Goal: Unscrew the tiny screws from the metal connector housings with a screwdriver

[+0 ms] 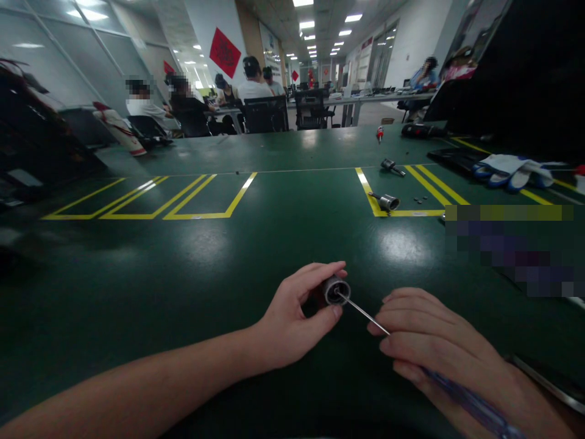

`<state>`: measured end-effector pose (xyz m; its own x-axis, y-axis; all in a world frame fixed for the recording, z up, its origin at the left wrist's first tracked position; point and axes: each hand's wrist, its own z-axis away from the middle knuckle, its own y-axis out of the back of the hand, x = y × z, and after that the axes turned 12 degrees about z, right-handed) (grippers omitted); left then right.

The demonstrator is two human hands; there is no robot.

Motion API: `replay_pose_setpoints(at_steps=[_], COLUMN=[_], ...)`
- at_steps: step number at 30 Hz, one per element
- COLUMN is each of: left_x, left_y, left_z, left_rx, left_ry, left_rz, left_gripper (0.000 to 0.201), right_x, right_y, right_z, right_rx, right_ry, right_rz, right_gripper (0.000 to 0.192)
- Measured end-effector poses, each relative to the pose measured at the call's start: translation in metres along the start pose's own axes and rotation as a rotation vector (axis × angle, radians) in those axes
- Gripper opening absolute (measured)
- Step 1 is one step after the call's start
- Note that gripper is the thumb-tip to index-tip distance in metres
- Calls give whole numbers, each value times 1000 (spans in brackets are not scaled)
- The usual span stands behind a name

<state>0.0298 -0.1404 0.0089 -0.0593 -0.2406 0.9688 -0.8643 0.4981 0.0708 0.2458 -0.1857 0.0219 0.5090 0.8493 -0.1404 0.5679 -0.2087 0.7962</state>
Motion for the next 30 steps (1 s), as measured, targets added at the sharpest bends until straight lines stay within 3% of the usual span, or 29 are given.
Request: replay_pose_setpoints(at_steps=[14, 30], left_x=[-1, -4], left_y=[1, 1], left_z=[-2, 3], left_rx=[-45, -65], left_ry=[-204, -181], left_rz=[-322, -414], left_gripper=[36, 43], right_x=[-3, -14], right_y=[-3, -11], right_z=[-4, -5], right_rx=[-15, 101], right_ry=[-4, -66], right_rz=[14, 138], right_gripper=[19, 21])
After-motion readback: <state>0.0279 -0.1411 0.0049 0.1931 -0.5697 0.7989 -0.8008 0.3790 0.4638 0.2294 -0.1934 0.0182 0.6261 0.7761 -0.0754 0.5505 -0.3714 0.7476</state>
